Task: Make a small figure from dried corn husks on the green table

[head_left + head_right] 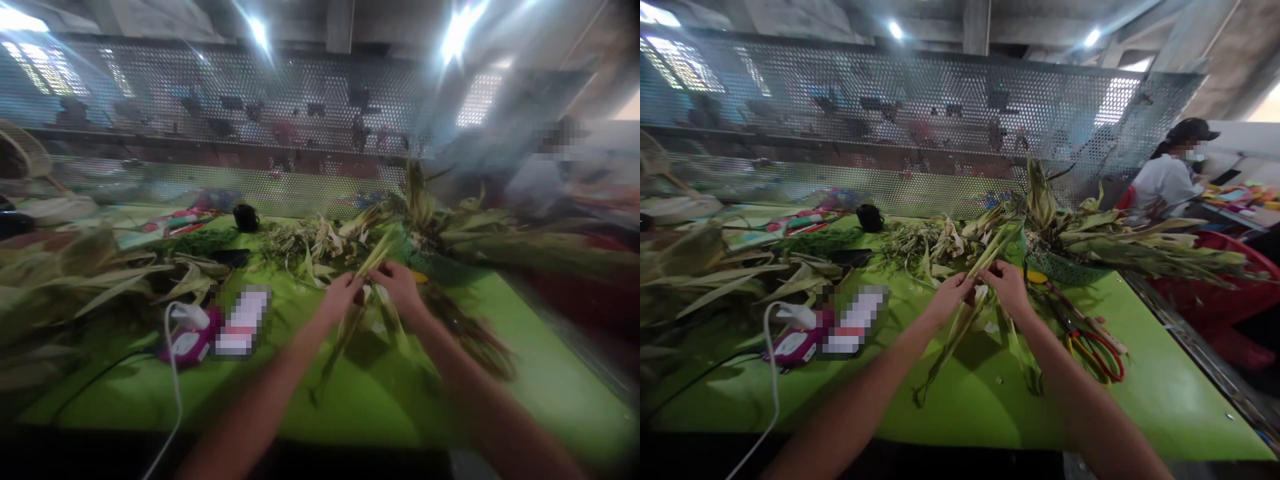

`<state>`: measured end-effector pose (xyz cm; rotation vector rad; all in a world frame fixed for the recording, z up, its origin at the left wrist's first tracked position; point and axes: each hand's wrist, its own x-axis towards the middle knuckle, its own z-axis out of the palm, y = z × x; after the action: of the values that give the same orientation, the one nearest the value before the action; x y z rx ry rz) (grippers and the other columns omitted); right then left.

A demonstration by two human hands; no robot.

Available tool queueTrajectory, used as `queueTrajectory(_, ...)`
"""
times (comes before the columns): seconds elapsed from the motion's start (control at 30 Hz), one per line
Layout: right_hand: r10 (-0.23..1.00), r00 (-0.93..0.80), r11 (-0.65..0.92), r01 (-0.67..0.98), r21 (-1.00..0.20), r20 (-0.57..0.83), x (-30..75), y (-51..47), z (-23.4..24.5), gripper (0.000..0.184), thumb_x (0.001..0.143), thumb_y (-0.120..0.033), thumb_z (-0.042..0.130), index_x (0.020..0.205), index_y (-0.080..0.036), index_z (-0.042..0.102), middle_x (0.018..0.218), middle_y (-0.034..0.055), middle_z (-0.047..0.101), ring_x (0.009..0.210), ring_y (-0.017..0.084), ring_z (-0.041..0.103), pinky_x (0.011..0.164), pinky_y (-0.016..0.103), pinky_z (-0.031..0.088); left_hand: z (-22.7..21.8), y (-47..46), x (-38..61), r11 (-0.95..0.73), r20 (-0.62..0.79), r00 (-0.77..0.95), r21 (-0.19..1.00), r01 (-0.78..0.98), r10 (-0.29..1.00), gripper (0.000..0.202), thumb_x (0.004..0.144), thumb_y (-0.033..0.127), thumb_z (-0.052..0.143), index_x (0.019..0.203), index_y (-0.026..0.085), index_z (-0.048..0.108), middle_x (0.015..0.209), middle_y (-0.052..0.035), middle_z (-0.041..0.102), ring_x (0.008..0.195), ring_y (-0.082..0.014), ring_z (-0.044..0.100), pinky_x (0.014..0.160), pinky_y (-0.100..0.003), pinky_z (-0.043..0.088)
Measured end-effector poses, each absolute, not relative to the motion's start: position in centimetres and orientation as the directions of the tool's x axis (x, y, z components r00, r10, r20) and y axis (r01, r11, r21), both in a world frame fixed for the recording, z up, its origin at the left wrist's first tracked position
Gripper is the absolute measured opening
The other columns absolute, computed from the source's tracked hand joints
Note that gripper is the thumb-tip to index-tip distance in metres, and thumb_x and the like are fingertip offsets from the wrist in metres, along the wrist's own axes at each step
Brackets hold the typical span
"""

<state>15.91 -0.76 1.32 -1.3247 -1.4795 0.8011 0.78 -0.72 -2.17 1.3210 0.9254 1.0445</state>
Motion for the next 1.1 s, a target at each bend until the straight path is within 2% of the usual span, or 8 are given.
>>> queueTrajectory(0.17,0.984,0.027,0.162,0.243,-0.956,0.173,15.9,-1.0,0.9,0.035,0.069,-0.05,0.07,0.069,-0.016,0.061,0.065,0.0009,0.061,0.061,0.014,0.052,0.058,0.026,0.041,-2.1,-1.5,0.9,-0.023,0.074,0.263,0.981,-0.193,0.962,0.039,0.082,0.054,0.057,0.074,0.017,0.053,0.055,0.0038,0.047,0.05,-0.0087,0.044,0.053,-0.023,0.037)
queueTrajectory(0.43,0.975,0.042,0.201,0.26,-0.944,0.219,15.8,-0.9,0.5,0.034,0.067,-0.049,0.072,0.066,-0.017,0.062,0.061,-0.0006,0.059,0.058,0.013,0.049,0.055,0.025,0.038,-2.7,-1.8,1.5,-0.021,0.072,0.19,0.965,-0.26,0.979,0.041,0.082,0.056,0.056,0.074,0.017,0.054,0.054,0.0032,0.046,0.049,-0.0088,0.042,0.05,-0.023,0.036)
queueTrajectory(0.63,0.966,0.007,0.25,0.241,-0.938,0.259,15.9,-0.4,-0.3,0.024,0.07,-0.04,0.069,0.069,-0.017,0.064,0.065,0.0008,0.063,0.061,0.015,0.054,0.06,0.027,0.042,-2.6,-1.7,1.5,0.005,0.04,0.161,0.963,-0.27,0.986,0.036,0.082,0.051,0.057,0.072,0.017,0.054,0.054,0.0029,0.048,0.049,-0.009,0.044,0.051,-0.023,0.038)
queueTrajectory(0.87,0.944,-0.002,0.311,0.332,-0.891,0.329,16.1,-0.5,-0.4,0.018,0.075,-0.034,0.063,0.076,-0.016,0.066,0.07,0.001,0.066,0.066,0.016,0.058,0.064,0.027,0.044,-2.0,-2.0,1.2,-0.082,0.105,0.23,0.991,-0.106,0.967,0.027,0.084,0.043,0.056,0.078,0.017,0.056,0.059,0.0024,0.052,0.057,-0.0103,0.048,0.059,-0.024,0.04)
queueTrajectory(1.1,0.926,0.029,0.319,0.474,-0.821,0.376,16.2,-0.9,-0.4,0.026,0.076,-0.041,0.065,0.067,-0.017,0.062,0.061,-0.0009,0.061,0.057,0.013,0.05,0.054,0.024,0.036,-2.3,-2.0,1.3,-0.095,0.123,0.172,0.982,-0.164,0.977,0.035,0.086,0.048,0.053,0.068,0.017,0.051,0.056,0.0025,0.049,0.054,-0.0102,0.046,0.057,-0.025,0.04)
